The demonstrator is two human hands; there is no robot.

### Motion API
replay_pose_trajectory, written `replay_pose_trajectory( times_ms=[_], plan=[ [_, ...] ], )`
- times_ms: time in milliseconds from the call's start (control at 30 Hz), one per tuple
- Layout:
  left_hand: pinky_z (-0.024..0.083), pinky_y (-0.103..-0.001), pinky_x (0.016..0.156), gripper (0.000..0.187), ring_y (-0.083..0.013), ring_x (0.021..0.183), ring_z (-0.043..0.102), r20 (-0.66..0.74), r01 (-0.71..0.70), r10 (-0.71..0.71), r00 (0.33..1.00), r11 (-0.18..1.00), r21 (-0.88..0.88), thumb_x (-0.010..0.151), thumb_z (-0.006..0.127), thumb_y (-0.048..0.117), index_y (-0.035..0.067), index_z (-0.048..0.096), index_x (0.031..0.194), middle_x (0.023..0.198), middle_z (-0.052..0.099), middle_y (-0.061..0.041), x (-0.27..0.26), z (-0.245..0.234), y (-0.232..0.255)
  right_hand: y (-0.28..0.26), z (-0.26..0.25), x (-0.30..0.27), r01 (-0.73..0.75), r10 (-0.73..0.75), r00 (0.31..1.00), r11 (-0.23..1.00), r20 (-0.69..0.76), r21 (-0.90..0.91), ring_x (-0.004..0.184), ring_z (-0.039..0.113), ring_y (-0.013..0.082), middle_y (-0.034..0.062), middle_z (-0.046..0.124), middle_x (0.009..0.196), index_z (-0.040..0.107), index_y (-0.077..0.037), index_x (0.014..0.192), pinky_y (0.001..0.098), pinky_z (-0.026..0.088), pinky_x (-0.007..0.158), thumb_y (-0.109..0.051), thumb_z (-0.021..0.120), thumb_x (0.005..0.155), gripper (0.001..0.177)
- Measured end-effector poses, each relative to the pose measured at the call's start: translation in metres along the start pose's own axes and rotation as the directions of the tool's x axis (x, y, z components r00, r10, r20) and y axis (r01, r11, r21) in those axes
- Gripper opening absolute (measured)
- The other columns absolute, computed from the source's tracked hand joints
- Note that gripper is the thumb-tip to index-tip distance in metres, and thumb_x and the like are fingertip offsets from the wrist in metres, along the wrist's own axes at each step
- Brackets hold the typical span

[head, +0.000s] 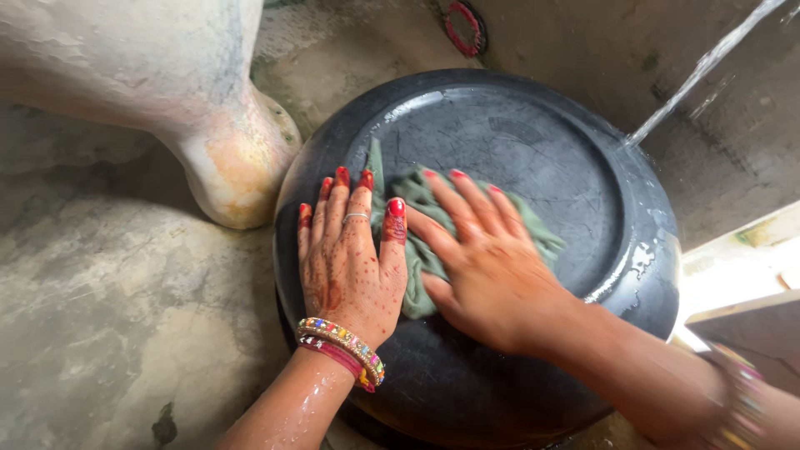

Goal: The person washes the bottom and sides of a black bucket by hand using a cloth and running water from a faucet.

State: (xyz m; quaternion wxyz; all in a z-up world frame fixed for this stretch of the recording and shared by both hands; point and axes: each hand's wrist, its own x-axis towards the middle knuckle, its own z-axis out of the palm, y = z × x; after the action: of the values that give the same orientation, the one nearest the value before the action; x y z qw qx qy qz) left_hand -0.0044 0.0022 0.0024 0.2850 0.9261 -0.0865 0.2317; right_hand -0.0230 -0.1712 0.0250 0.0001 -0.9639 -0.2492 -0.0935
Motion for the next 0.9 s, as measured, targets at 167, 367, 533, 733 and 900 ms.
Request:
replay_pose_trajectory(
  times_ms=[167, 367, 533, 733, 900],
  plan=[
    [0.02, -0.05, 0.122, 0.061, -0.0346, 0.147, 0.037, 0.002, -0.004, 0.004, 1.0, 1.0, 0.009, 0.105, 0.047, 0.043, -0.002, 0.048, 0.146, 0.155, 0.046, -0.021, -0.002, 0.001, -0.005, 0.015, 0.003, 0.09, -0.149, 0.137, 0.982, 0.985, 0.128, 0.089, 0.154, 0.007, 0.036, 0.0124, 0.01, 0.167, 0.018, -0.033, 0.16, 0.0583, 0.005, 0.12, -0.063, 0.036, 0.098, 0.071],
    [0.021, -0.049, 0.121, 0.06, -0.0336, 0.147, 0.037, 0.001, 0.002, -0.002, 1.0, 1.0, 0.026, 0.103, 0.049, 0.04, -0.001, 0.049, 0.146, 0.156, 0.045, -0.02, -0.001, 0.0, -0.004, 0.099, 0.004, 0.092, -0.495, 0.485, 0.854, 0.869, 0.189, 0.006, 0.156, 0.001, 0.0259, 0.0037, 0.004, 0.171, 0.015, -0.041, 0.16, 0.0547, -0.001, 0.122, -0.07, 0.034, 0.093, 0.076],
    [0.022, -0.049, 0.122, 0.057, -0.0345, 0.147, 0.038, 0.001, -0.013, 0.013, 1.0, 1.0, 0.02, 0.104, 0.049, 0.039, -0.001, 0.05, 0.145, 0.155, 0.047, -0.02, -0.002, 0.001, -0.008, 0.13, -0.001, 0.007, -0.362, 0.364, 0.929, 0.931, 0.06, -0.035, 0.156, 0.007, 0.0343, 0.0166, 0.01, 0.167, 0.019, -0.028, 0.162, 0.0533, 0.006, 0.122, -0.068, 0.032, 0.096, 0.078],
    [0.022, -0.051, 0.122, 0.058, -0.0364, 0.147, 0.04, -0.04, -0.026, 0.026, 0.999, 1.0, -0.004, 0.107, 0.048, 0.042, 0.0, 0.05, 0.146, 0.155, 0.048, -0.021, -0.003, 0.003, -0.008, 0.06, -0.014, -0.048, -0.171, 0.176, 0.982, 0.983, 0.074, -0.063, 0.152, 0.008, 0.0441, 0.0263, 0.011, 0.165, 0.021, -0.022, 0.165, 0.0598, 0.007, 0.119, -0.057, 0.035, 0.097, 0.078],
    [0.024, -0.053, 0.121, 0.064, -0.0385, 0.146, 0.041, -0.045, -0.072, 0.069, 0.997, 0.996, -0.061, 0.106, 0.049, 0.045, 0.0, 0.046, 0.151, 0.154, 0.048, -0.023, -0.005, -0.001, -0.01, 0.001, -0.009, -0.008, 0.037, -0.038, 0.999, 0.997, 0.02, 0.064, 0.151, 0.01, 0.04, 0.0204, 0.014, 0.166, 0.025, -0.021, 0.159, 0.0573, 0.009, 0.116, -0.05, 0.045, 0.098, 0.07]
  ],
)
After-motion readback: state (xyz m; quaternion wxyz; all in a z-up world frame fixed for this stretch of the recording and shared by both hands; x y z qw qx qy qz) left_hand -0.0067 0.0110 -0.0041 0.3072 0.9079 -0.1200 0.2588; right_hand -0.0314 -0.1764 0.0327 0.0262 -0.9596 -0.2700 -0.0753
